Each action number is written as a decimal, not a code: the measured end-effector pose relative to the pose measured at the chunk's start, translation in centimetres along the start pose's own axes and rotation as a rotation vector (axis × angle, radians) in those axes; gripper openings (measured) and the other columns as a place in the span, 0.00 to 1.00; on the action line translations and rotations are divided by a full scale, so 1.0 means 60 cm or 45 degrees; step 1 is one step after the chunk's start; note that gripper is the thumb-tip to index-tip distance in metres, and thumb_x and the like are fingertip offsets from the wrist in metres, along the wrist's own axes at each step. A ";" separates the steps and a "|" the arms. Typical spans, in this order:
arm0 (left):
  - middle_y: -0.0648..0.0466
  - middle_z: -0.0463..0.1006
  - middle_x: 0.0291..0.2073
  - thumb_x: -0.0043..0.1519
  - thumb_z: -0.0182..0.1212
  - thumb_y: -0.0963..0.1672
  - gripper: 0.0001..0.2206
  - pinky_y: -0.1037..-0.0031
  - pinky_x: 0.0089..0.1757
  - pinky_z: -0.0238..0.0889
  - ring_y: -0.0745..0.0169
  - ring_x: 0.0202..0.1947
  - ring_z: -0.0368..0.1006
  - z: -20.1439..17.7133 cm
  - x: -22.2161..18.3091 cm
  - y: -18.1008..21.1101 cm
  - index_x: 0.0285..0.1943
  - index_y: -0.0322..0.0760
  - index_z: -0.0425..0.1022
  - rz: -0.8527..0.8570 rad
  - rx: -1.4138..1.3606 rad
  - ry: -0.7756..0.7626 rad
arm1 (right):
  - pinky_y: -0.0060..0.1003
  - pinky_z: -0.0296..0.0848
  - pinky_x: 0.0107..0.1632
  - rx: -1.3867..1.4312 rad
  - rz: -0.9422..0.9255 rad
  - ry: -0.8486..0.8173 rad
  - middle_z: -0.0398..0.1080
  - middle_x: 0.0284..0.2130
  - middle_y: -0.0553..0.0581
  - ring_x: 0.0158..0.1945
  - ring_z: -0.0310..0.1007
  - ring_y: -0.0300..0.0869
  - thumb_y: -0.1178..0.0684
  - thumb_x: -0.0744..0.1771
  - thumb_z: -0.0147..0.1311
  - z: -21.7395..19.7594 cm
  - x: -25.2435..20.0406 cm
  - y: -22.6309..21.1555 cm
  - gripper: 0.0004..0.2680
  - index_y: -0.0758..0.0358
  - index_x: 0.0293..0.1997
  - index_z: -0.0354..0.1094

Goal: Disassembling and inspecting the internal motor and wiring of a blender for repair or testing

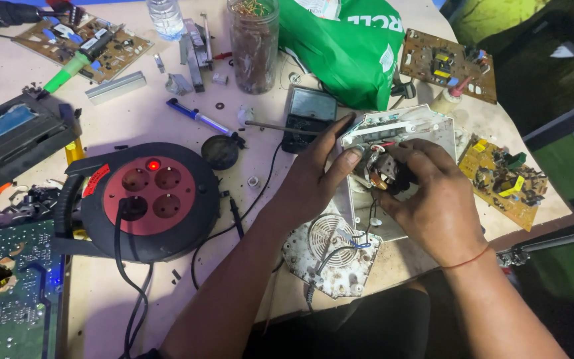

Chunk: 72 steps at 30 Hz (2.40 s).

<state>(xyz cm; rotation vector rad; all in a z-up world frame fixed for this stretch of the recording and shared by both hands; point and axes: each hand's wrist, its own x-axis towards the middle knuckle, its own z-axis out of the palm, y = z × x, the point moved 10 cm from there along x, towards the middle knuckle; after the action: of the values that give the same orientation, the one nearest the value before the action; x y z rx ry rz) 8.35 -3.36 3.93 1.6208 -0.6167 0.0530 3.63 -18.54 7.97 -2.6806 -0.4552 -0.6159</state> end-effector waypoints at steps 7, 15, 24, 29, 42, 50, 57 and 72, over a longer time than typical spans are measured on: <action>0.41 0.60 0.75 0.68 0.43 0.55 0.31 0.58 0.67 0.50 0.45 0.75 0.57 0.003 -0.002 0.005 0.77 0.38 0.53 0.004 0.014 -0.022 | 0.47 0.71 0.59 -0.014 0.027 -0.025 0.70 0.55 0.67 0.54 0.74 0.58 0.54 0.55 0.73 -0.002 0.000 0.002 0.27 0.61 0.60 0.73; 0.41 0.63 0.74 0.68 0.43 0.56 0.31 0.59 0.65 0.54 0.45 0.74 0.61 0.003 -0.005 0.008 0.77 0.41 0.54 0.007 0.004 -0.030 | 0.45 0.72 0.59 0.034 -0.063 -0.004 0.71 0.57 0.67 0.55 0.76 0.57 0.57 0.56 0.72 -0.006 -0.004 -0.012 0.24 0.64 0.58 0.73; 0.43 0.63 0.74 0.68 0.45 0.55 0.29 0.60 0.66 0.53 0.47 0.74 0.60 0.002 -0.006 0.001 0.77 0.41 0.56 0.028 0.001 -0.017 | 0.46 0.71 0.60 0.028 -0.003 -0.009 0.70 0.56 0.67 0.55 0.74 0.58 0.55 0.57 0.71 -0.003 -0.006 -0.010 0.24 0.61 0.60 0.72; 0.42 0.63 0.74 0.68 0.45 0.54 0.29 0.59 0.66 0.53 0.46 0.74 0.59 0.000 -0.006 0.006 0.77 0.40 0.56 0.007 0.005 -0.008 | 0.47 0.71 0.60 0.006 -0.015 -0.004 0.70 0.56 0.67 0.55 0.74 0.59 0.54 0.57 0.72 -0.003 -0.006 -0.009 0.24 0.63 0.59 0.72; 0.43 0.64 0.74 0.69 0.45 0.54 0.28 0.59 0.67 0.54 0.46 0.75 0.59 -0.001 -0.008 -0.003 0.77 0.40 0.57 0.027 0.005 0.019 | 0.46 0.72 0.60 -0.030 -0.046 -0.008 0.71 0.56 0.68 0.53 0.76 0.59 0.52 0.57 0.73 0.004 -0.006 -0.002 0.23 0.64 0.57 0.74; 0.41 0.65 0.73 0.68 0.44 0.54 0.29 0.58 0.65 0.56 0.44 0.73 0.62 -0.006 -0.004 0.002 0.77 0.39 0.56 0.020 0.099 0.001 | 0.45 0.73 0.58 0.009 -0.080 0.015 0.72 0.55 0.67 0.52 0.77 0.57 0.53 0.58 0.73 0.001 -0.003 -0.011 0.22 0.66 0.56 0.73; 0.55 0.81 0.30 0.55 0.49 0.44 0.30 0.67 0.33 0.63 0.62 0.22 0.69 -0.022 0.022 0.042 0.71 0.53 0.65 -0.386 0.375 -0.125 | 0.46 0.70 0.61 0.034 -0.054 -0.014 0.71 0.58 0.66 0.56 0.74 0.57 0.51 0.60 0.70 0.006 0.003 -0.010 0.23 0.62 0.61 0.70; 0.45 0.50 0.77 0.46 0.80 0.44 0.31 0.32 0.66 0.42 0.32 0.77 0.43 0.092 0.065 0.089 0.55 0.32 0.66 0.287 1.150 -0.365 | 0.57 0.69 0.34 0.116 0.334 -0.112 0.73 0.29 0.70 0.31 0.74 0.70 0.54 0.61 0.62 0.035 -0.006 0.033 0.22 0.59 0.57 0.53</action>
<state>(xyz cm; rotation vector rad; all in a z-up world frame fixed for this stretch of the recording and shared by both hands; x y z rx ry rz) 7.68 -9.97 9.39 2.4425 -1.0931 0.3047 4.82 -19.52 5.48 -2.6271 -0.1455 -0.3924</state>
